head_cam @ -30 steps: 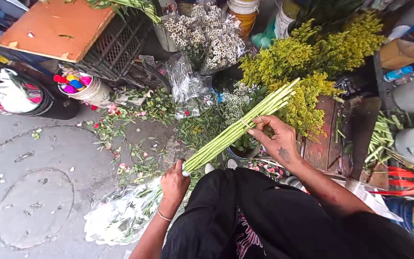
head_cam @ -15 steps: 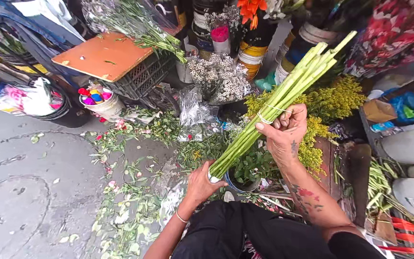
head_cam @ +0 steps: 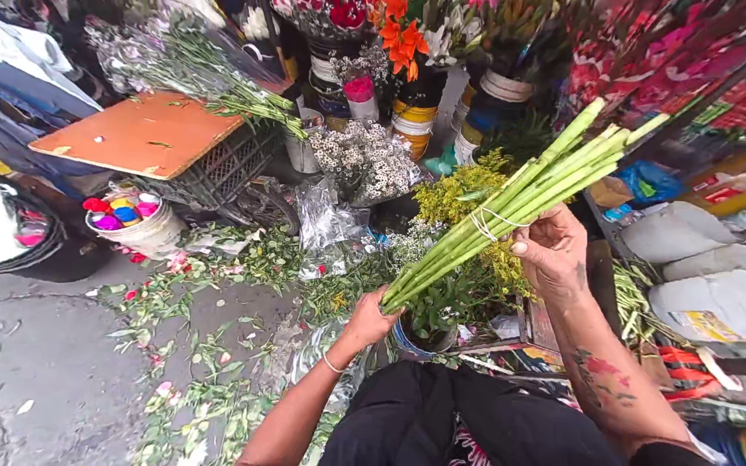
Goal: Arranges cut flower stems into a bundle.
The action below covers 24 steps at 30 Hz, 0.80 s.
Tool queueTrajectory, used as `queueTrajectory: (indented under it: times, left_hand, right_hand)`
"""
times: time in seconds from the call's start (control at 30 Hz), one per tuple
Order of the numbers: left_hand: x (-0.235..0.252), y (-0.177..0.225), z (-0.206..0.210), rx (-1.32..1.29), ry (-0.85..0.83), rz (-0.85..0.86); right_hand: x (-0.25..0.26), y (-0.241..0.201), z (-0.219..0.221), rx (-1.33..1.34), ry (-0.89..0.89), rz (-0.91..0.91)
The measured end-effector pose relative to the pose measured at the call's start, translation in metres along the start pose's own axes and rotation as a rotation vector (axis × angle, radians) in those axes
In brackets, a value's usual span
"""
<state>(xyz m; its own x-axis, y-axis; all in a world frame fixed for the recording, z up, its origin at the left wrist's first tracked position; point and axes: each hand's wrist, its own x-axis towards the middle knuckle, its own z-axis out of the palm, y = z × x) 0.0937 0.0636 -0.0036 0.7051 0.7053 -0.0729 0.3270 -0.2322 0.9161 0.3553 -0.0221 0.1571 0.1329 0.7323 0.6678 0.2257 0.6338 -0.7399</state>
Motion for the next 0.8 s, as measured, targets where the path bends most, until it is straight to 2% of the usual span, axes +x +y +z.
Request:
queueTrajectory:
  times: [0.13, 0.33, 0.4, 0.5, 0.57, 0.67, 0.73, 0.8]
  left_hand:
    - [-0.008, 0.014, -0.001, 0.400, 0.275, -0.080]
    - [-0.012, 0.005, -0.008, 0.669, 0.430, 0.051]
    - [-0.013, 0.002, -0.012, 0.713, 0.452, 0.093]
    - [-0.013, -0.007, -0.019, 0.786, 0.456, 0.129]
    - [-0.013, -0.011, -0.024, 0.823, 0.446, 0.126]
    - [-0.017, -0.018, -0.030, 0.879, 0.414, 0.115]
    - [-0.021, -0.021, -0.034, 0.904, 0.406, 0.136]
    - [-0.023, -0.022, -0.036, 0.921, 0.389, 0.153]
  right_hand:
    - [-0.048, -0.003, -0.024, -0.232, -0.099, 0.124]
    - [-0.090, -0.025, -0.001, -0.813, -0.166, 0.263]
    - [-0.096, -0.026, 0.005, -0.766, -0.128, 0.337]
    - [-0.098, -0.029, 0.012, -0.399, -0.006, 0.536]
    - [-0.098, -0.027, 0.012, -0.261, 0.021, 0.638]
    - [-0.104, -0.025, 0.006, -0.453, -0.141, 0.704]
    - [-0.110, -0.027, 0.009, -0.707, -0.301, 0.626]
    - [-0.115, -0.031, 0.022, -0.901, -0.382, 0.604]
